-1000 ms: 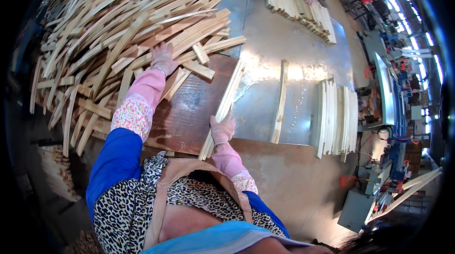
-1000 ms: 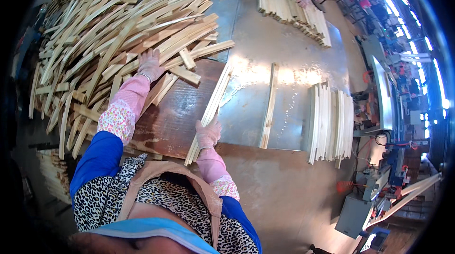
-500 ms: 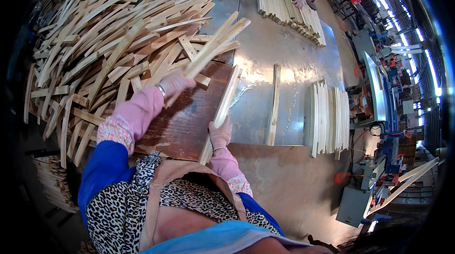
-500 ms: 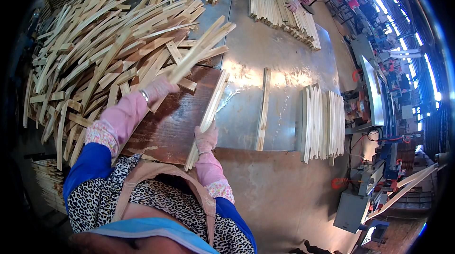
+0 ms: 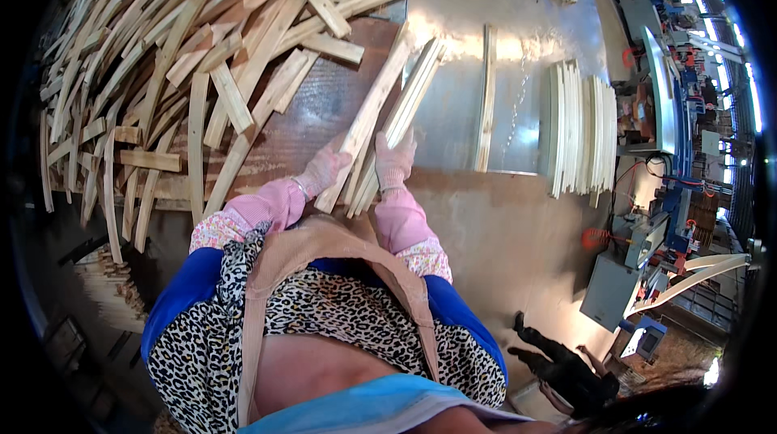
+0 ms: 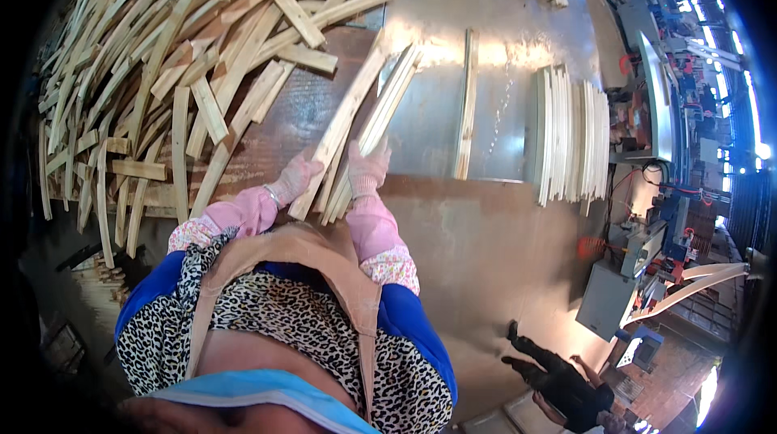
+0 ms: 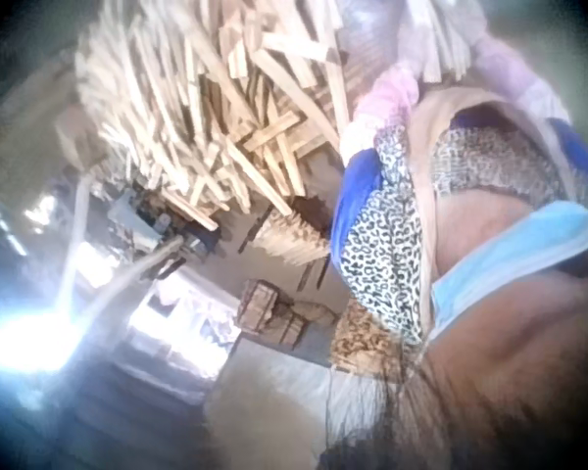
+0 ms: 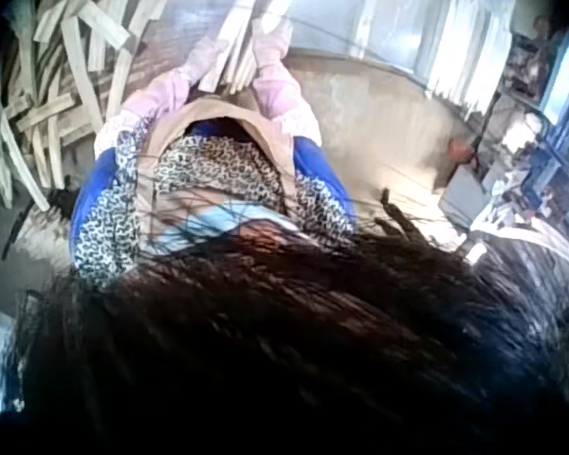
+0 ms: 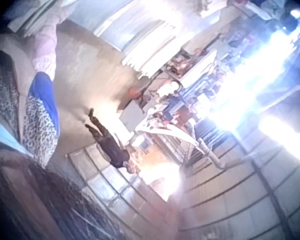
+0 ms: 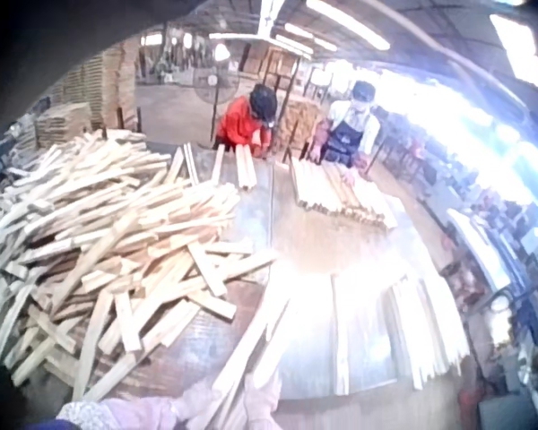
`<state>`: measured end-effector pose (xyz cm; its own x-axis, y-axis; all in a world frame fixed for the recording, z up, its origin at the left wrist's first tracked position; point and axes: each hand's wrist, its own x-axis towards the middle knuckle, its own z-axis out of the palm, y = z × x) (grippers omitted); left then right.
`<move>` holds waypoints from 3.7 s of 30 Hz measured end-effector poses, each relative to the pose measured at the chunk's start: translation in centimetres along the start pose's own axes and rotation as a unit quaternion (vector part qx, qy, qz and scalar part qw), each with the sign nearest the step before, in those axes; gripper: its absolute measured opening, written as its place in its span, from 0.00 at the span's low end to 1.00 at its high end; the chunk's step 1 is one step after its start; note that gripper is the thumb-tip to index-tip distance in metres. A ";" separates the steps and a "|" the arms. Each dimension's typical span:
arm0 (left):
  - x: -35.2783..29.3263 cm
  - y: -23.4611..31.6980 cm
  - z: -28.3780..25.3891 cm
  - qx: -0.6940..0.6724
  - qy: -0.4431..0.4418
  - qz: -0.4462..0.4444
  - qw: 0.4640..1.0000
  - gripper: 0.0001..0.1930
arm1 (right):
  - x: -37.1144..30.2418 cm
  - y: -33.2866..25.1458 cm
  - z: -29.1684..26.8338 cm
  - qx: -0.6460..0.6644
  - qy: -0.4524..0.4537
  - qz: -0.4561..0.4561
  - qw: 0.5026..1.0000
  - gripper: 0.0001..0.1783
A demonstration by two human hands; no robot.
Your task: The person sorts thin wooden slats on a metal workbench in a workshop. They pick up slats from a large pile, align them, and place them into organized stacks.
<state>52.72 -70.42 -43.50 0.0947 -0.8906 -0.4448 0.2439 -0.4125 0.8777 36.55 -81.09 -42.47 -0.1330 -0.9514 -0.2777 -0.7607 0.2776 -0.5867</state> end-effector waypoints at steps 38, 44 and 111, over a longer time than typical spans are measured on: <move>30.2 12.9 -11.6 -0.306 0.249 -0.074 0.916 0.18 | -1.6 -5.6 -4.7 -0.074 -0.067 -0.008 0.995 0.56; 26.5 20.5 -14.2 -0.177 0.109 0.093 0.974 0.08 | -0.7 -7.7 -5.5 -0.092 -0.117 -0.011 0.989 0.52; 22.4 17.2 -1.3 -0.077 0.168 -0.038 0.982 0.27 | -2.9 -2.4 0.2 -0.147 0.037 -0.143 0.978 0.59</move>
<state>60.32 -97.23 -38.60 0.3766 -0.7345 -0.5645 0.4025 -0.4191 0.8138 38.87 -78.92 -40.41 0.0749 -0.9946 -0.0724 -0.9218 -0.0414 -0.3855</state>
